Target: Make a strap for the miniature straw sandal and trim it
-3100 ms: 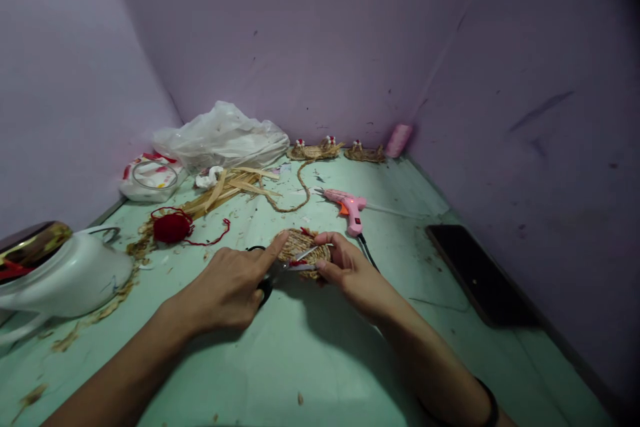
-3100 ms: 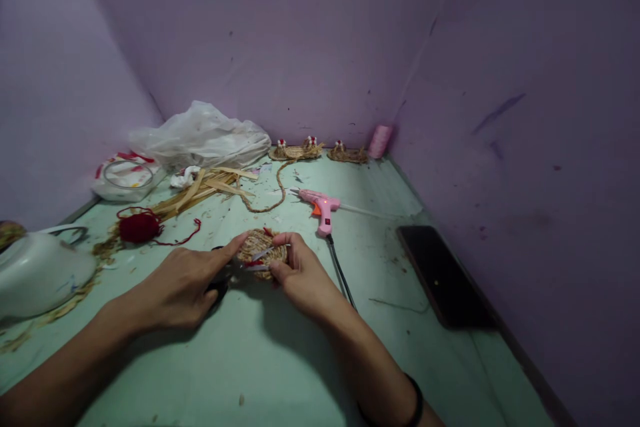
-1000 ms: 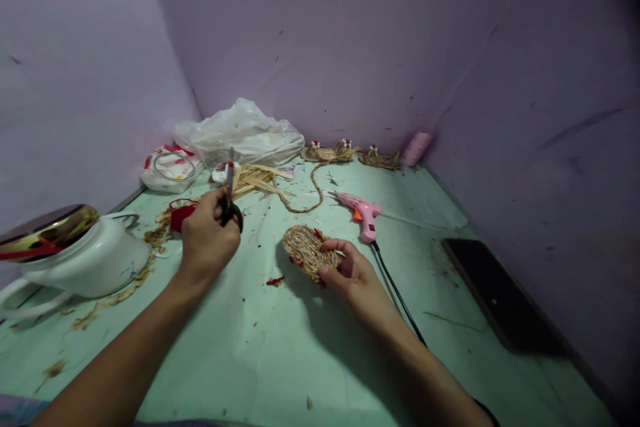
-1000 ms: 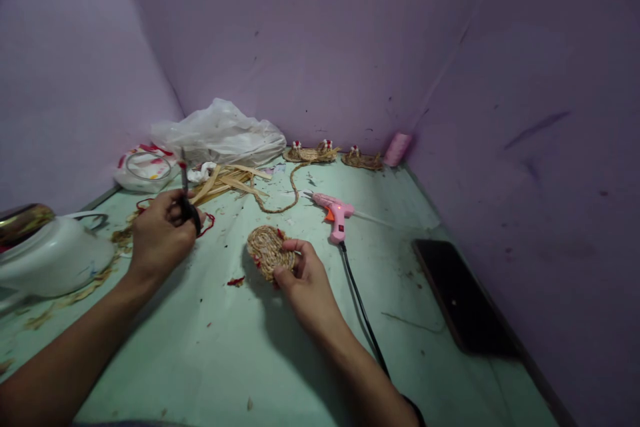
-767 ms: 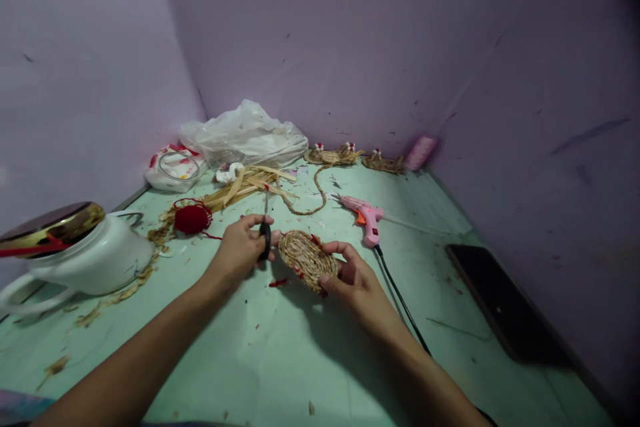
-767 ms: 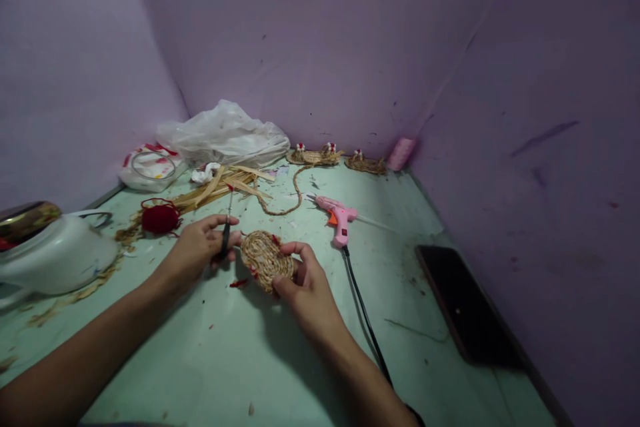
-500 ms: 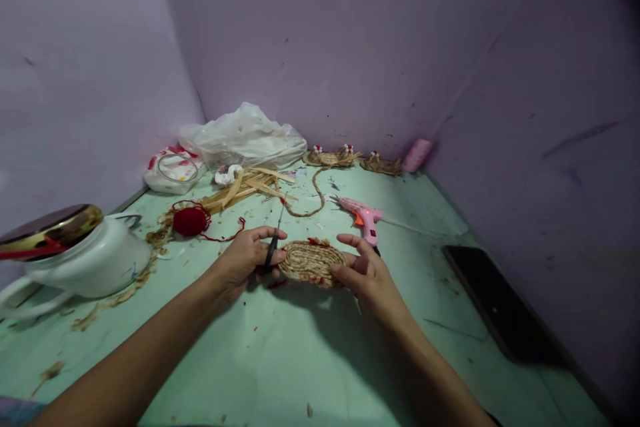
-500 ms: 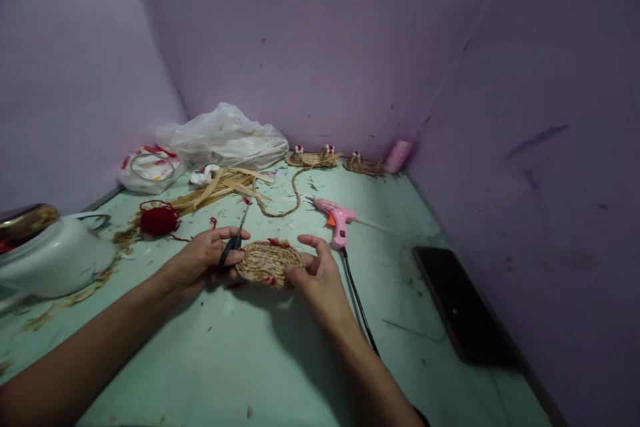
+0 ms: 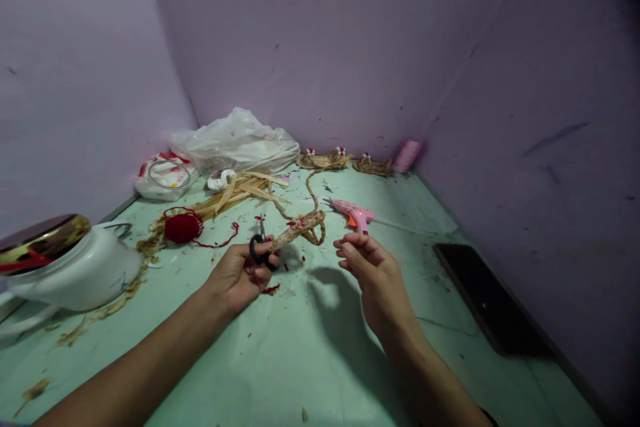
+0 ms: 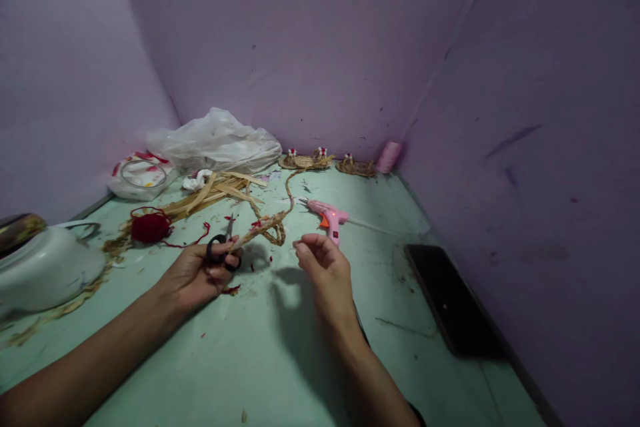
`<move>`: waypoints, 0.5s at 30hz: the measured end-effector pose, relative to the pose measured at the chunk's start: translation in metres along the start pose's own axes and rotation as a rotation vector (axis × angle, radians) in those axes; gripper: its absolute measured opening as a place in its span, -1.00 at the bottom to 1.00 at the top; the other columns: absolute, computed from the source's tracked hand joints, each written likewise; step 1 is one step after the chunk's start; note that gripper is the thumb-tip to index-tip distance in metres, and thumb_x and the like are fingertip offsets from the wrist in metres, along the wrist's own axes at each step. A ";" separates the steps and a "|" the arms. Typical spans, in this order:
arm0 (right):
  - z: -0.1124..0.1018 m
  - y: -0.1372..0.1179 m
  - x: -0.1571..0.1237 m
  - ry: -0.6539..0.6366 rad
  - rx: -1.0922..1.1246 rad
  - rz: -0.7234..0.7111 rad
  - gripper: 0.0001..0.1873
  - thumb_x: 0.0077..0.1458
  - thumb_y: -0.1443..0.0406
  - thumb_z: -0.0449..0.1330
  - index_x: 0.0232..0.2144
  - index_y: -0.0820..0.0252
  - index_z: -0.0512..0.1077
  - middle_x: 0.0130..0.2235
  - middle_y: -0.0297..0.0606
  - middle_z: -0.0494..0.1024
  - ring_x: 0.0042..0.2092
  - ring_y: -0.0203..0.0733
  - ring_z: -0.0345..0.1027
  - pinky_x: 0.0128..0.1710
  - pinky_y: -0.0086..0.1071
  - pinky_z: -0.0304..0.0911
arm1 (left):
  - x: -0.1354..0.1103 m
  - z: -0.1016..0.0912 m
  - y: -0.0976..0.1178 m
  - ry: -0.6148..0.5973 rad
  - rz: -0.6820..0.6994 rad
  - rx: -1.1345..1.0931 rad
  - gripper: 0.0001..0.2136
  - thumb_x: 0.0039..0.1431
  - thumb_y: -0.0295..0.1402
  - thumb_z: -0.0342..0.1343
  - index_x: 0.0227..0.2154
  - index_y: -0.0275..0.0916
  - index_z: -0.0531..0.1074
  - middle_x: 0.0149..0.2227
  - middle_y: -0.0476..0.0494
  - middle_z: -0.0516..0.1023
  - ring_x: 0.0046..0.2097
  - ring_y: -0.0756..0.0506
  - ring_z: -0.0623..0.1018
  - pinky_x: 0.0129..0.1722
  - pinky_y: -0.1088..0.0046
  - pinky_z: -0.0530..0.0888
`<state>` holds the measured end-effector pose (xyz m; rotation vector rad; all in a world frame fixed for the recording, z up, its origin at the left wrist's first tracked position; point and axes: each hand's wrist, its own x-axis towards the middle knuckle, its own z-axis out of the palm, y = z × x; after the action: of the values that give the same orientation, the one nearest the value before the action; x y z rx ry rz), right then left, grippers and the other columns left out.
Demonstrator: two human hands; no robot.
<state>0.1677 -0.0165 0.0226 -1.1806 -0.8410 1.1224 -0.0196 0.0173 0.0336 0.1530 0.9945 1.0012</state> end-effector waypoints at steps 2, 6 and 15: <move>0.003 -0.002 -0.003 -0.061 -0.030 0.016 -0.76 -0.18 0.19 0.28 -0.44 0.21 0.44 -0.39 -0.27 0.51 -0.36 -0.28 0.30 -0.33 -0.40 0.20 | 0.000 0.000 -0.001 0.004 0.011 0.002 -0.85 -0.08 -0.68 -0.01 -0.42 -0.38 0.30 -0.54 -0.11 0.36 -0.62 0.10 0.37 -0.81 0.77 0.15; 0.011 -0.004 -0.008 -0.077 -0.050 0.051 -0.72 -0.23 0.21 0.28 -0.39 0.22 0.48 -0.33 -0.23 0.53 -0.41 -0.27 0.31 -0.41 -0.38 0.22 | 0.000 0.002 -0.009 0.000 0.115 0.069 -0.80 -0.07 -0.68 0.02 -0.36 -0.34 0.31 -0.52 -0.08 0.38 -0.61 0.07 0.40 -0.79 0.73 0.19; 0.015 0.000 -0.009 -0.211 0.011 0.198 -0.49 -0.29 0.09 0.31 -0.26 0.23 0.39 -0.45 -0.33 0.43 -0.54 -0.36 0.26 -0.58 -0.46 0.21 | -0.002 0.001 -0.038 -0.077 0.300 0.275 -0.66 -0.16 -0.58 0.17 -0.29 -0.24 0.23 -0.57 0.07 0.38 -0.59 0.05 0.44 -0.71 0.68 0.24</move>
<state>0.1507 -0.0213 0.0260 -1.1685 -0.8898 1.4309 0.0048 -0.0060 0.0153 0.5785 1.0543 1.1165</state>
